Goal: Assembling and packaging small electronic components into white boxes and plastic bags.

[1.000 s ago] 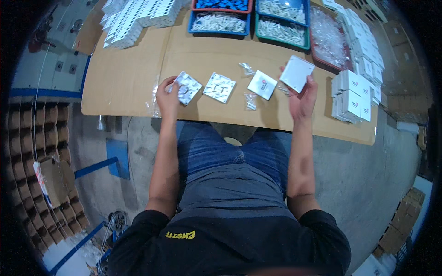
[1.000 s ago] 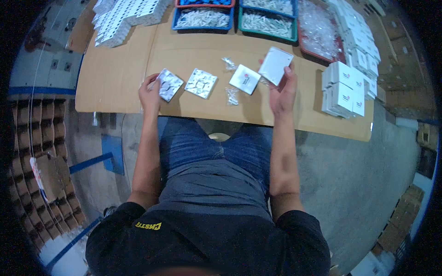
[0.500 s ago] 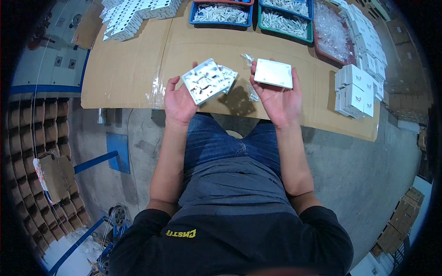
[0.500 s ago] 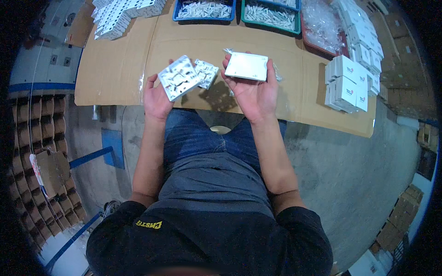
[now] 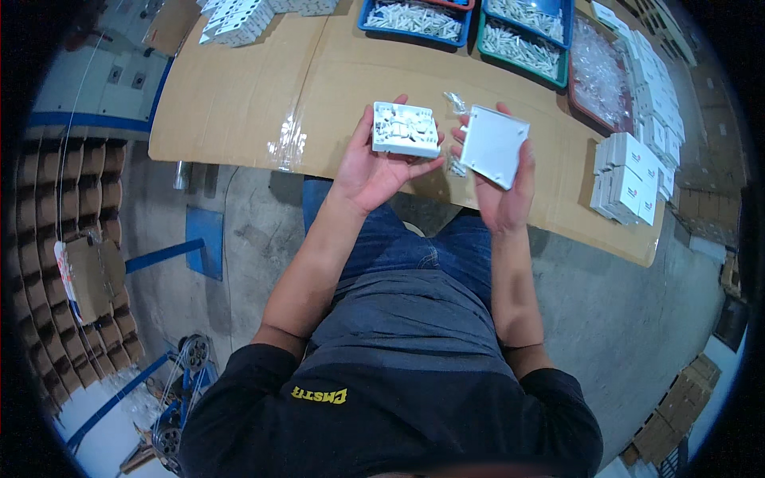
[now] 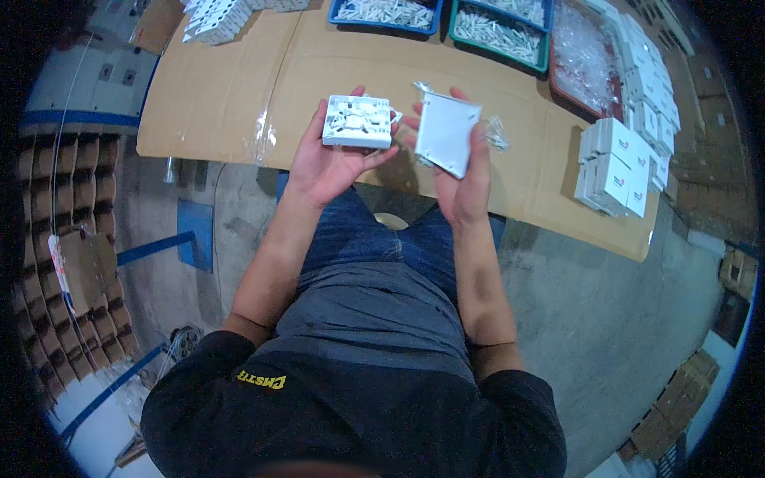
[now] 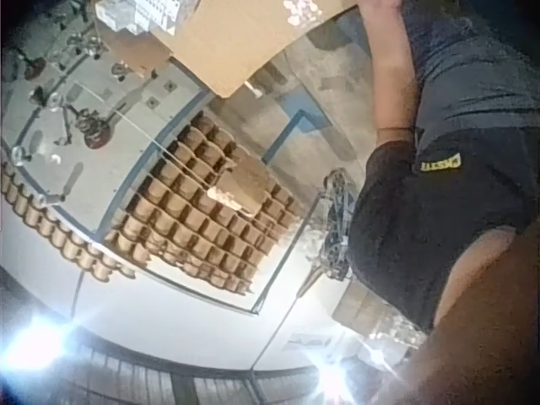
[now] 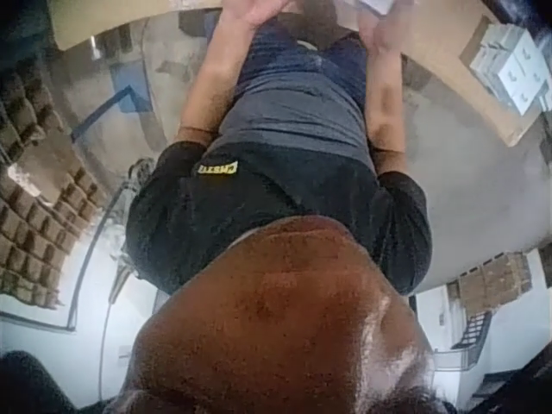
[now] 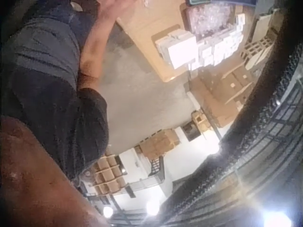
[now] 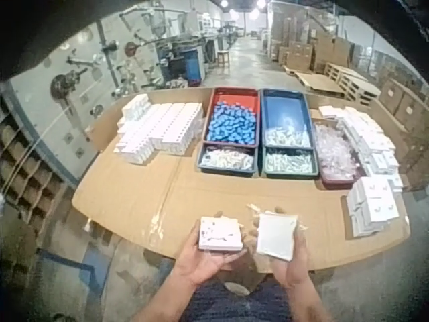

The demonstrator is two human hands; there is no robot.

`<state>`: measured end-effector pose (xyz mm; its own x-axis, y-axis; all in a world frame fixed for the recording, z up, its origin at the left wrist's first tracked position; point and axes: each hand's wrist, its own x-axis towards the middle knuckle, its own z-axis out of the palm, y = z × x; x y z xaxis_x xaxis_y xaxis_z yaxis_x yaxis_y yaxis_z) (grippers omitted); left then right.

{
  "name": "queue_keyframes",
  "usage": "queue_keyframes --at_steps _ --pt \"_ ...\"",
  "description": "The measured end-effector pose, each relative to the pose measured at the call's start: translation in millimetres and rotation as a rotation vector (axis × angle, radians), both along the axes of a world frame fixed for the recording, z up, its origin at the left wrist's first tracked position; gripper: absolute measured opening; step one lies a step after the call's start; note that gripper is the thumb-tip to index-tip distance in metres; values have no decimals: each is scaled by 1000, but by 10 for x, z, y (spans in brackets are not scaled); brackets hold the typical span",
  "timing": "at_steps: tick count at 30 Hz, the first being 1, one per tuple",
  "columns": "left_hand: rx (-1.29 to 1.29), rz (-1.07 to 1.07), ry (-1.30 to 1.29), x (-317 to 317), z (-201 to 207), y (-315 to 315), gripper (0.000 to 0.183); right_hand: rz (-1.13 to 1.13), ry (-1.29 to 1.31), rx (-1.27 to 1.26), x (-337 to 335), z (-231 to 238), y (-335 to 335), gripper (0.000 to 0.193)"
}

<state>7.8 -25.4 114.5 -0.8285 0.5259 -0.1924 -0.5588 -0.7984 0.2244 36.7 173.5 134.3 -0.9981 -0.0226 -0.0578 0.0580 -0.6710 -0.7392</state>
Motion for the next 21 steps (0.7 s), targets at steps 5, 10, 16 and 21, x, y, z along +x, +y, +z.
queue_keyframes --at_steps 5,10,16,21 --pt "-196 -151 -37 75 12 8 59 7 557 1072 -57 -33 1 69" --pt "-377 -97 -45 196 71 154 56 -17 685 1140 -22 -152 -138 66" --pt "-448 -55 -64 236 169 197 58 -81 720 1166 -26 -172 -200 66" --pt "-471 -46 -61 248 176 206 59 -64 707 1169 -19 -172 -200 66"
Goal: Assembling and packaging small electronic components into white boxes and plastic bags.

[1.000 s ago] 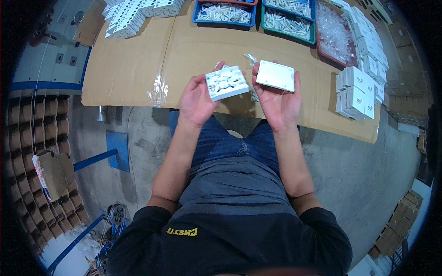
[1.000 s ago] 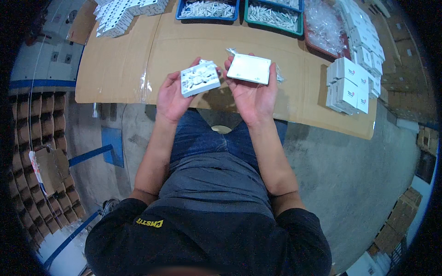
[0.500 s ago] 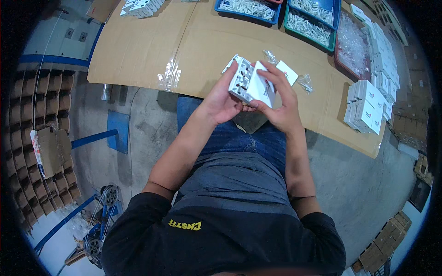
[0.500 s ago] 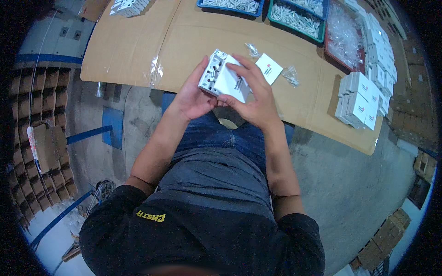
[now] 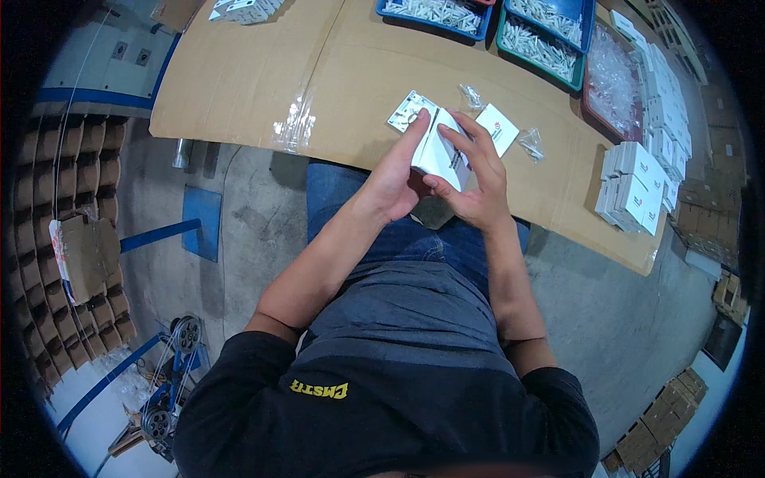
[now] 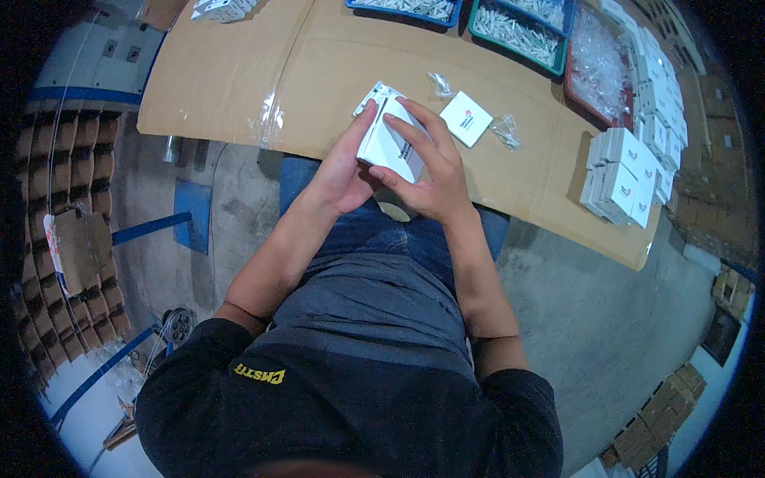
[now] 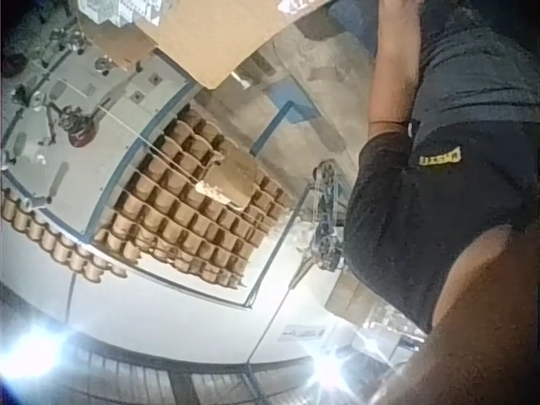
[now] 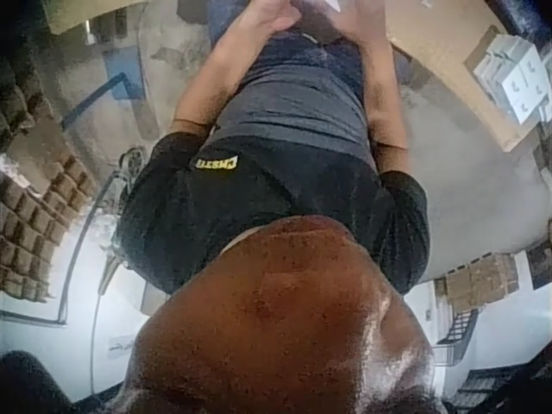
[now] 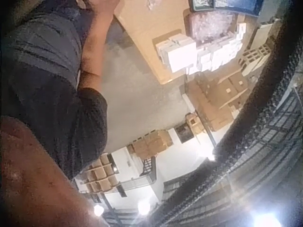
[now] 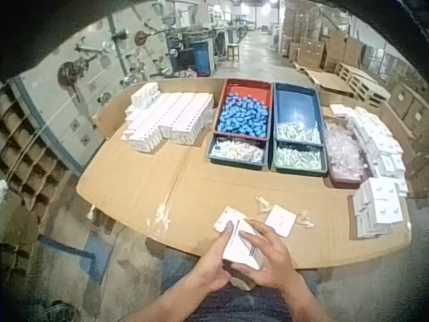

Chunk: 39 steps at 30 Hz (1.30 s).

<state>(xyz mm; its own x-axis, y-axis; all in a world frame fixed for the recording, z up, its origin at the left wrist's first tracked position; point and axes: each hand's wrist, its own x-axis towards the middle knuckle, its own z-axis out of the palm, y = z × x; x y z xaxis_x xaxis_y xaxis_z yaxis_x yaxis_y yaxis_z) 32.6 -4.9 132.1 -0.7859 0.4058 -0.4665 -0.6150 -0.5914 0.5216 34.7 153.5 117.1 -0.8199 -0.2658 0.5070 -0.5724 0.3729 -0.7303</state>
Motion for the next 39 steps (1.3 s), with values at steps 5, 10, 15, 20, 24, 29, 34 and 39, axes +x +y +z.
queue_keyframes --at_steps 5,10,15,20,24,29,34,39 --pt "-27 -34 -15 16 4 -21 59 10 -16 11 -3 -9 -3 64" --pt "-151 -82 38 75 48 -94 56 59 0 68 1 -10 26 64" --pt "-293 -254 303 111 -78 -243 45 151 -147 -34 23 61 108 56" --pt "-585 -380 622 220 -146 -180 42 -61 -390 -427 -14 41 0 26" --pt "-685 -443 721 363 -123 -32 38 -311 -431 -292 -71 13 -66 49" --pt "-732 -338 890 399 -215 74 39 -341 -179 -216 -47 -70 -23 57" --pt "-530 -96 561 313 -319 109 36 -338 -174 -100 -176 -54 126 34" --pt "-203 184 290 211 -302 -11 49 -166 -682 -708 71 -223 186 38"
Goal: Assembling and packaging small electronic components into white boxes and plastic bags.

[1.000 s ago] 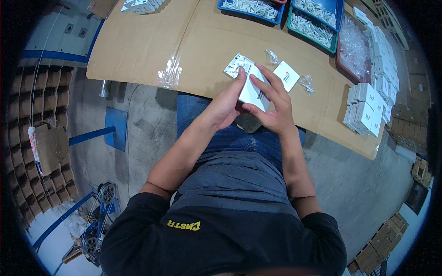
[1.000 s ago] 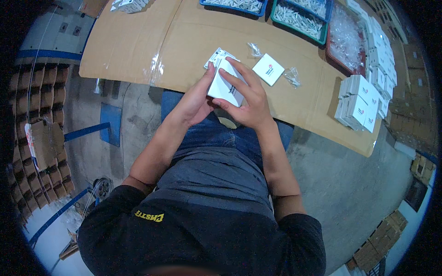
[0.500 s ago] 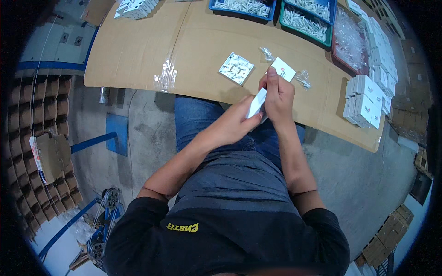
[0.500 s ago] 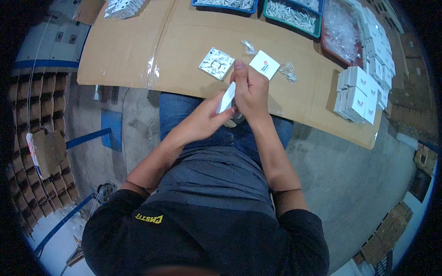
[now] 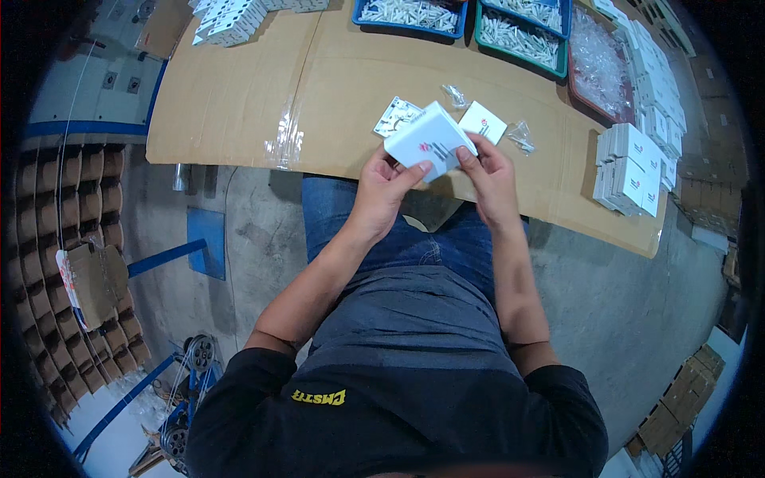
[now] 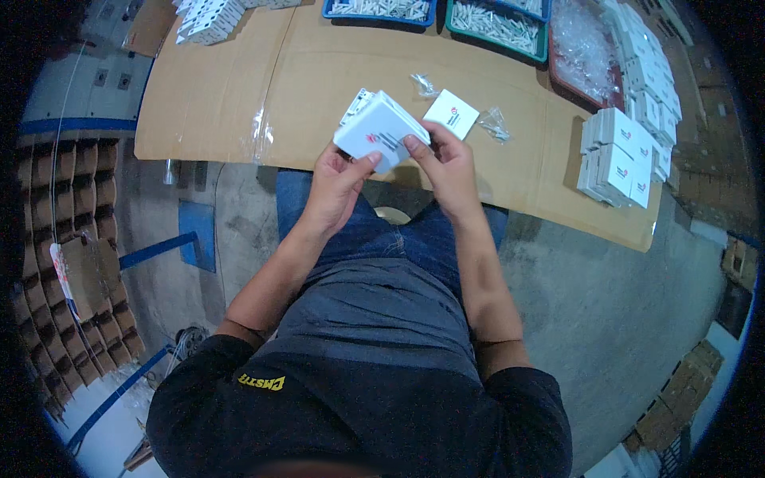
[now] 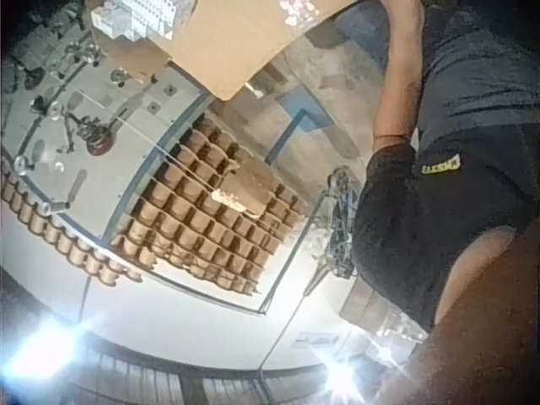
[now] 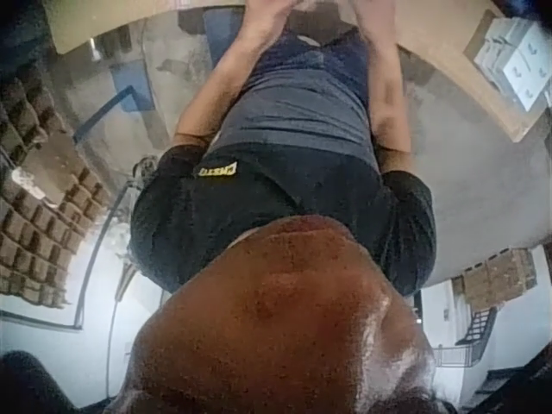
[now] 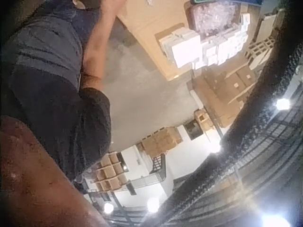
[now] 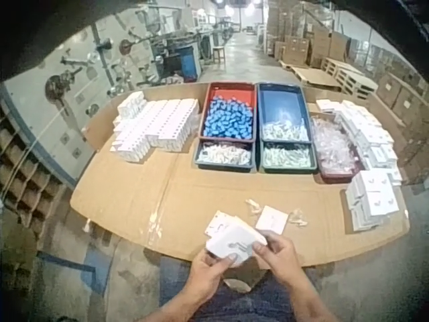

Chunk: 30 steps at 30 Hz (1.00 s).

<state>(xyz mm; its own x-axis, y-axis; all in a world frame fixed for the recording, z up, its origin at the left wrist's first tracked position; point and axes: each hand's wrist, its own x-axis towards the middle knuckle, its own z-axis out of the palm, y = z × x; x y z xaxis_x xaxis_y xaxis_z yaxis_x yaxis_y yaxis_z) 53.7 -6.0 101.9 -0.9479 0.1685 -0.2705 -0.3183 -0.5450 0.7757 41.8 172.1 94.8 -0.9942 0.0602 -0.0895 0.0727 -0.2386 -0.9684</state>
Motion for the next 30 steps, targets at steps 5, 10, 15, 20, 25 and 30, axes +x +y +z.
queue_keyframes --at_steps 5,10,15,20,25,30 --pt "-407 -30 323 -141 144 -58 54 149 13 -25 38 101 146 36" --pt "-331 -164 418 -202 103 -191 37 265 78 71 56 136 163 35" --pt "-405 -171 449 -136 6 -201 35 240 131 270 135 162 179 30" --pt "-338 -215 381 -107 -102 -168 29 186 114 256 244 30 178 25" --pt "-334 -287 272 -139 -175 -162 29 224 29 270 268 0 226 28" --pt "-386 -308 227 -227 -83 117 35 180 -181 136 309 -168 275 42"
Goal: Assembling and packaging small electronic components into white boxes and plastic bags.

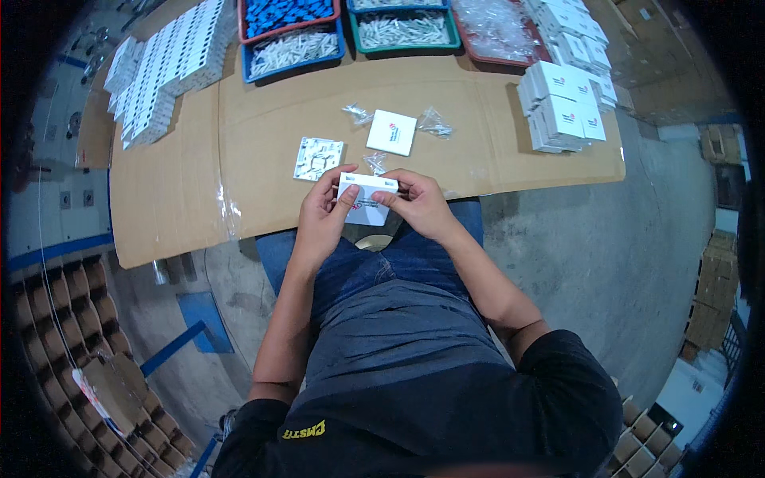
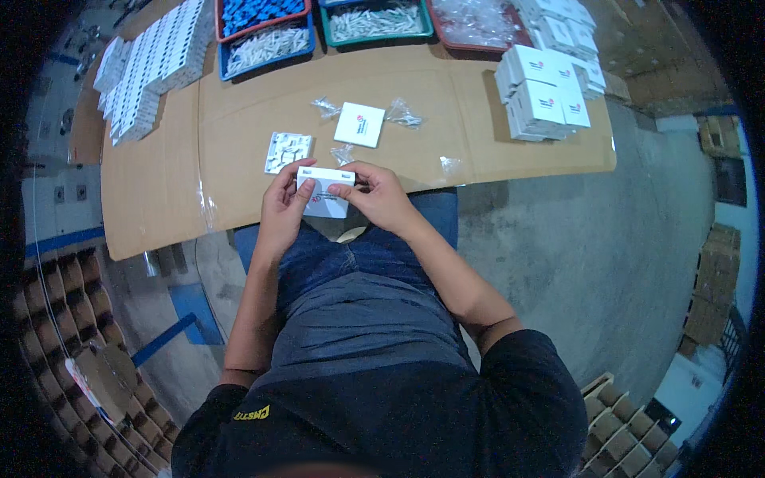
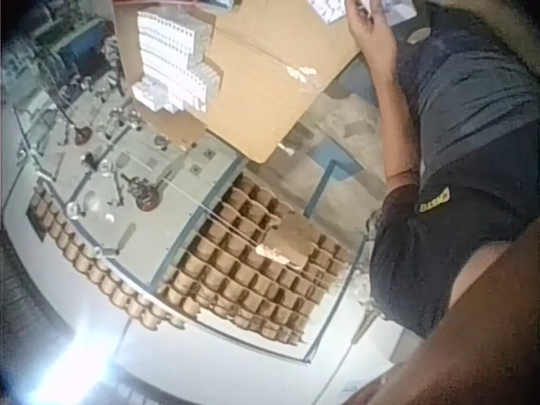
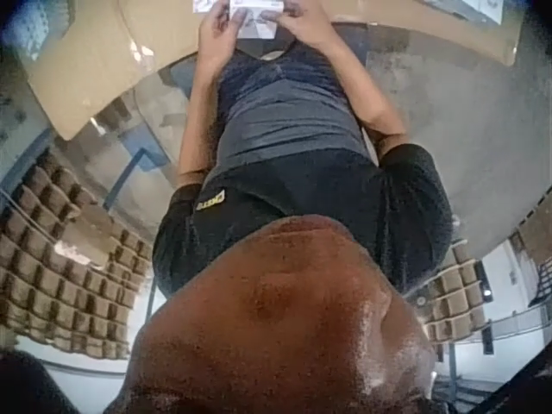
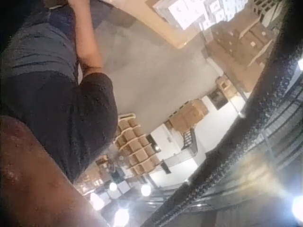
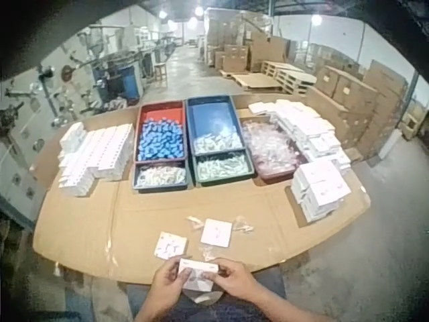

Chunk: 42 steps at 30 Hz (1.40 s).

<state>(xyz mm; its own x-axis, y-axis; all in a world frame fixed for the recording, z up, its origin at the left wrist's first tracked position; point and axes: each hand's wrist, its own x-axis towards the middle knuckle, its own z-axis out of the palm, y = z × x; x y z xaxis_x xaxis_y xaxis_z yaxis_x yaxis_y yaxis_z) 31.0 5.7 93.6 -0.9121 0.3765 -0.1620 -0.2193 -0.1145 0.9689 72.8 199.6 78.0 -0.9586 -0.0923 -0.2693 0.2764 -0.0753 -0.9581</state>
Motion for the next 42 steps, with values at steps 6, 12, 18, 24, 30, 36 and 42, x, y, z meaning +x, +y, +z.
queue_keyframes --at_steps 6,12,18,24,30,36,42 --pt "-265 -206 -145 -200 -169 16 57 272 437 471 81 349 297 77" --pt "-137 -386 -329 -219 -185 112 53 436 421 507 143 372 496 66" --pt "-11 -332 -490 -15 -264 75 48 308 430 567 225 254 423 64" --pt "-198 -93 -154 -59 -218 -63 41 -91 526 785 141 59 535 57" --pt "-254 120 50 -218 -424 -321 27 -689 443 1179 -431 -349 1404 57" --pt "-353 182 117 -165 -465 -384 29 -832 338 1598 -567 -599 1619 49" --pt "-791 330 452 -144 -468 -494 54 -639 414 1377 -604 -864 1880 41"
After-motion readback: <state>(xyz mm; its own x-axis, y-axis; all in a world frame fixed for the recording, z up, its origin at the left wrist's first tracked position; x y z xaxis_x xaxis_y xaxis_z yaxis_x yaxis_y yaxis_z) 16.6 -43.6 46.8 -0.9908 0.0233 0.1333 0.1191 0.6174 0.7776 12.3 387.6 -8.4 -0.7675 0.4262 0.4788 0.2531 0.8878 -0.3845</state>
